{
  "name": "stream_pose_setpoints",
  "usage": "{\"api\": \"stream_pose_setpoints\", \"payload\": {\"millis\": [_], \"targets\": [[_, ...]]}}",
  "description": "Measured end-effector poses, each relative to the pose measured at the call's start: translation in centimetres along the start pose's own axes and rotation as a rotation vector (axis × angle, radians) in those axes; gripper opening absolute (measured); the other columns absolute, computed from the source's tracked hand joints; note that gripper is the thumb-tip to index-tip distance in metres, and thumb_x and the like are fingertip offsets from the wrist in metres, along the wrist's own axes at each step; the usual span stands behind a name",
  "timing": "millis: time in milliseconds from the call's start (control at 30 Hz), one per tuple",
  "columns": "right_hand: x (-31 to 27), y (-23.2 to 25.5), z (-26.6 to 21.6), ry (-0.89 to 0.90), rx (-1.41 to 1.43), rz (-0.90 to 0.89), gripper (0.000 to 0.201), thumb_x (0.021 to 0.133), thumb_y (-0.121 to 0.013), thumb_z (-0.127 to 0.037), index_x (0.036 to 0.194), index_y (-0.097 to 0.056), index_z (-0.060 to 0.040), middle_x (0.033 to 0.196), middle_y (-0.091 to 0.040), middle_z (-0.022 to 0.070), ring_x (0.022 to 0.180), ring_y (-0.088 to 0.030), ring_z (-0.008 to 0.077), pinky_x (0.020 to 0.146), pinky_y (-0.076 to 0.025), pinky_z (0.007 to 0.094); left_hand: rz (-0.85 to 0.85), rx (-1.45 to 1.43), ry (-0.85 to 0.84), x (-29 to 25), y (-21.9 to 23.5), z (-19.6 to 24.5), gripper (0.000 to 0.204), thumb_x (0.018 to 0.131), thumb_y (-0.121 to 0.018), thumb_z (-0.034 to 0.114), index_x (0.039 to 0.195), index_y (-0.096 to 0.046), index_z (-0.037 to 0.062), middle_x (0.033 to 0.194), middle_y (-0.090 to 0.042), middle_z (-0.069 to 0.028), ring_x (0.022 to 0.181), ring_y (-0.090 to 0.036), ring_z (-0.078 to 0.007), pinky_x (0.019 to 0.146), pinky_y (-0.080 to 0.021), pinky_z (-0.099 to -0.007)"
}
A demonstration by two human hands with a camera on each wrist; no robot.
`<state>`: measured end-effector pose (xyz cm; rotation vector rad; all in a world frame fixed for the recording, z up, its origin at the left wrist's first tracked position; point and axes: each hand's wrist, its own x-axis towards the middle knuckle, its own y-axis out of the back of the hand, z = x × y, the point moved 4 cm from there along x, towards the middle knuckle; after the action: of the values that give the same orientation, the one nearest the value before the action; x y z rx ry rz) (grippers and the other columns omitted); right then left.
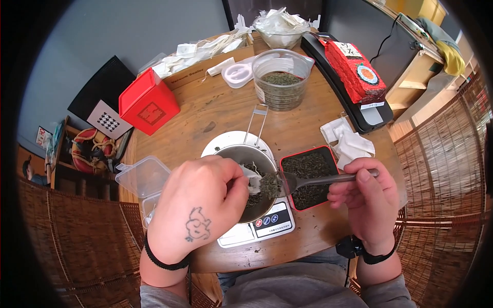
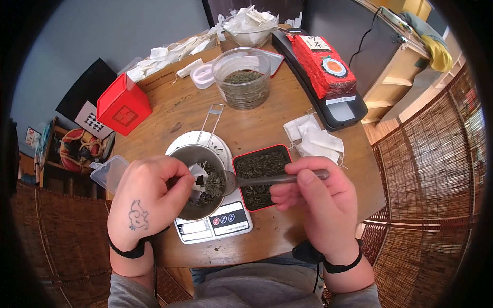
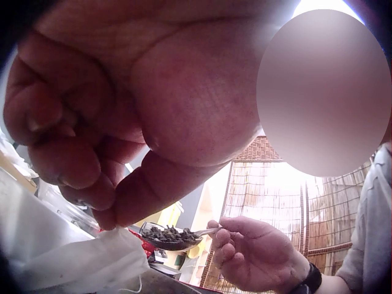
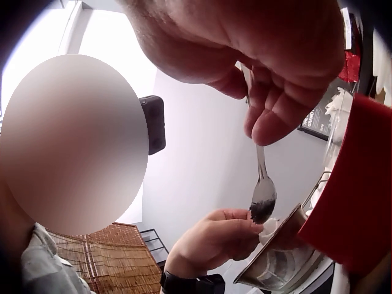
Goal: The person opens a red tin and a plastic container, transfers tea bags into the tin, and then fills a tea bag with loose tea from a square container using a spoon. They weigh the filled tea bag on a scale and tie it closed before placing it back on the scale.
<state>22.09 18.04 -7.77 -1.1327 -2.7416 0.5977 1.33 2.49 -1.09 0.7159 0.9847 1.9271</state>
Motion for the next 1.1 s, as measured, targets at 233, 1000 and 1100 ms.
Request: {"api": "stream_pose_setpoints", "payload": {"millis": [233,1000,1100], "targets": [[0.3,-1.4,0.3,0.003,-0.050,-0.017,0.026,0.113,-0.054,-0.017,0.127,-0.061,0.0029,0.101,-0.078,0.0153,0.086,-0.075,0.0170,0.078,-0.062,0.0312,-0.007,-0.005,0.009,-0.1,-0.1,0.2,0.011,0.084,-0.071,0.008,0.082,-0.073,-0.0017,0.077,-0.070,-0.0199,0.073,-0.070,-0.0397,0.067,-0.054,-0.0436],[0.5,-7.9,-4.9,0.488,-0.842,-0.315,0.009,0.101,-0.063,0.000,0.107,-0.066,0.0056,0.091,-0.076,0.0110,0.079,-0.074,0.0116,0.070,-0.057,0.0242,-0.025,0.001,0.004,-0.2,-0.2,0.3,0.010,0.083,-0.074,0.009,0.082,-0.073,-0.0013,0.078,-0.069,-0.0211,0.075,-0.069,-0.0415,0.067,-0.053,-0.0454],[0.6,-8.5,-5.4,0.574,-0.892,-0.328,0.008,0.100,-0.064,0.001,0.105,-0.067,0.0059,0.090,-0.076,0.0104,0.077,-0.073,0.0103,0.068,-0.056,0.0237,-0.030,-0.002,0.011,-0.2,-0.1,0.2,0.010,0.083,-0.073,0.009,0.082,-0.073,-0.0013,0.078,-0.069,-0.0211,0.075,-0.069,-0.0416,0.067,-0.053,-0.0454]]}}
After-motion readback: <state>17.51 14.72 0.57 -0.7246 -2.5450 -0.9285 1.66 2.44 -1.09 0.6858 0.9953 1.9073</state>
